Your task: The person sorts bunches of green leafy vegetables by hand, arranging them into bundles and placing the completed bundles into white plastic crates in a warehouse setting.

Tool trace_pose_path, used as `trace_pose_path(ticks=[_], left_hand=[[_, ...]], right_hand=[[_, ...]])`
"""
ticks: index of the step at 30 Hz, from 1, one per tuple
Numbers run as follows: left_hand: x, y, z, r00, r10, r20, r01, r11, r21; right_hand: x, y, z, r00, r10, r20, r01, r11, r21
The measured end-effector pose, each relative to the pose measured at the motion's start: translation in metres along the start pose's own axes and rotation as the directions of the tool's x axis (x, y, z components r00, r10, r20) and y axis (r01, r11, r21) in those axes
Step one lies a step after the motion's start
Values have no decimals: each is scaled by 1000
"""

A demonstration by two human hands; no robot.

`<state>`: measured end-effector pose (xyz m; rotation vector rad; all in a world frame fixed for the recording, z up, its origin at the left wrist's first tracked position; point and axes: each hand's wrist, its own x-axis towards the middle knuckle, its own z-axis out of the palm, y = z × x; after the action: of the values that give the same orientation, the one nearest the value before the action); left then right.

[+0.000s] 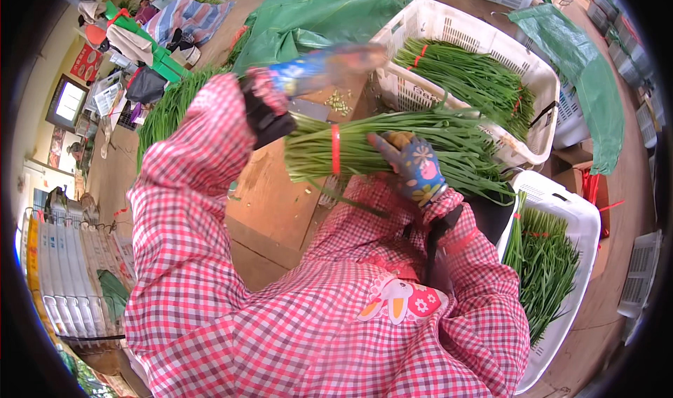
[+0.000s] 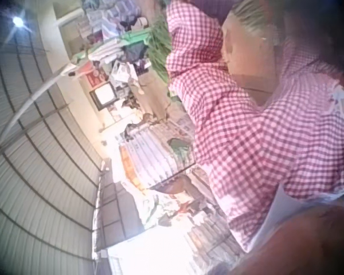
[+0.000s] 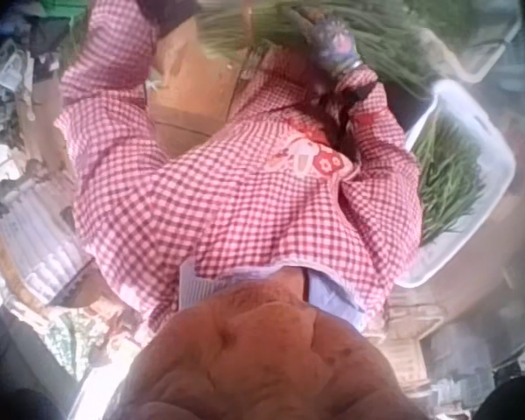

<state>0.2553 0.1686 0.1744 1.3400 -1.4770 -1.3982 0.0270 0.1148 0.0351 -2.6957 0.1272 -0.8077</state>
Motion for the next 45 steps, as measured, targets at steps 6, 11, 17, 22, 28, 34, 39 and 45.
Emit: trace_pose_path(ticks=[6, 11, 17, 22, 28, 34, 39, 45], left_hand=[[-95, -17, -13, 981, 176, 86, -175, 984, -20], [-98, -91, 10, 993, -112, -36, 114, 991, 64], [-12, -100, 84, 945, 254, -207, -266, 964, -31], [33, -98, 96, 628, 709, -320, -768, 502, -397], [66, -68, 89, 171, 804, -569, -972, 232, 35], [70, -63, -2, -183, 832, -524, -451, 403, 796], [22, -47, -135, 826, 563, -26, -470, 664, -581], [50, -44, -89, 724, 588, -361, -677, 504, -537]], right_hand=[[-25, 29, -6, 944, 248, -216, -180, 940, 290], [-34, 45, -5, 774, 484, -408, -168, 778, 605], [-12, 1, -48, 718, 349, -603, -213, 934, 287], [32, -25, -72, 790, 147, -595, -79, 987, 140], [74, -48, -91, 824, -10, -567, -99, 982, -161], [32, -54, -110, 894, 166, -417, -245, 959, -143], [-120, 20, -81, 911, 411, 43, -406, 910, -87], [-137, -5, -181, 669, 708, -229, -499, 655, 568]])
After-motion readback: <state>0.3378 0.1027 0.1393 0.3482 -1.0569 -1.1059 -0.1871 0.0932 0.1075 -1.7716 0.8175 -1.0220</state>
